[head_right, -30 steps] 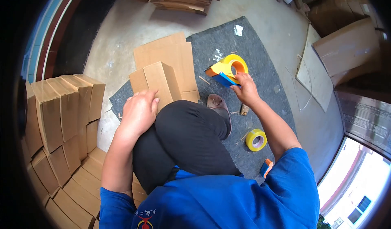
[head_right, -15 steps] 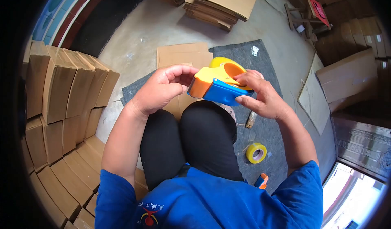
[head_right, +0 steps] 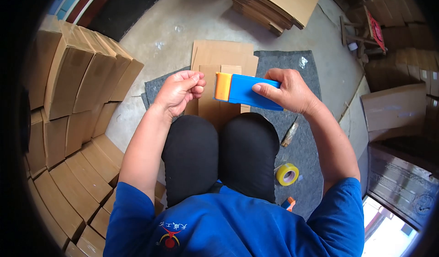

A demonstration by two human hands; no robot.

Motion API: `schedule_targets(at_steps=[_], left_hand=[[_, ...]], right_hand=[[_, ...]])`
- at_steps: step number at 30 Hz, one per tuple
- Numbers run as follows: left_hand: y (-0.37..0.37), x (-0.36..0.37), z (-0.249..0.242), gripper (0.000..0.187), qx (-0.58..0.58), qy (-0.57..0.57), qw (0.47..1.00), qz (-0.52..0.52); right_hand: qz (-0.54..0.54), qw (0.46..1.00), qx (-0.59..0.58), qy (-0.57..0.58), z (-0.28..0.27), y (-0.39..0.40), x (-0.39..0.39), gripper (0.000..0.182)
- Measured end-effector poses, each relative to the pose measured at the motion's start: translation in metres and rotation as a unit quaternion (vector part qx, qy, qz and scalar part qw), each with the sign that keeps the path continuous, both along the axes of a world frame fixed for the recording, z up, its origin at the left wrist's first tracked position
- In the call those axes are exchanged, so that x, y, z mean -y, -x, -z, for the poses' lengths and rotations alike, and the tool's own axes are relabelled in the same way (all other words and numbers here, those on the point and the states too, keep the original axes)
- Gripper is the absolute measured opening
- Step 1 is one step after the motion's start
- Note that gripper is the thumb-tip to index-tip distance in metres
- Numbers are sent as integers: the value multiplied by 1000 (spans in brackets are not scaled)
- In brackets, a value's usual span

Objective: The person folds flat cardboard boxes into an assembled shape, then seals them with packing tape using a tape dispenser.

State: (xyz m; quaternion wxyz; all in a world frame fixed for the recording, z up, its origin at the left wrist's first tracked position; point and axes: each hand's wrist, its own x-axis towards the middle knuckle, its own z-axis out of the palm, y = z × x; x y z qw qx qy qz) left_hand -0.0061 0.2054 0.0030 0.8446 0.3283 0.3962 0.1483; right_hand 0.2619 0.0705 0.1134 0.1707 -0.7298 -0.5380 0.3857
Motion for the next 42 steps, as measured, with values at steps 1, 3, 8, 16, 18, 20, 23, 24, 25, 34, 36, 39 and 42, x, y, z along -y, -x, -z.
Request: schedule_targets(at_steps=[1,3,8,16,18,20,23,24,25,34,36,39,42], left_hand=[[10,-7,10,18,-2,3,1000,-13],[22,-21,26,17,-23,14,999,-47],[21,-29,59,13,-17,67,995,-70],[-6,-7,108,15,-58,-27,988,-140],[-13,1,113,23,-94,-133,977,-141],[-15,4,107,29,-278,-319,904,-53],[-16,12,119,35,-287,-207,935,30],[-17,15,127,37,-315,-185,927,80],[-18,13,131,37,-316,-184,927,82],[-8,2,96,59,-260,101,960,15],[-3,2,106,60,-197,166,966,-18],[-4,0,112,49,-149,209,966,-40],[-1,-8,103,44,-150,256,954,-36]], right_hand=[[8,1000,-7,16,5,-9,0,61],[7,1000,17,18,11,-21,-4,61],[2,998,45,50,29,-27,-25,60],[-17,995,48,90,61,-39,-39,58],[-8,996,38,84,66,-41,-36,57],[2,997,29,76,69,-41,-35,57],[10,996,21,84,71,-44,-34,55],[9,996,20,83,72,-45,-33,54],[7,996,19,84,72,-45,-32,53],[9,996,17,92,74,-44,-33,54],[-6,995,9,97,76,-46,-33,54],[10,994,-5,112,80,-48,-32,52],[24,994,-8,104,79,-43,-33,50]])
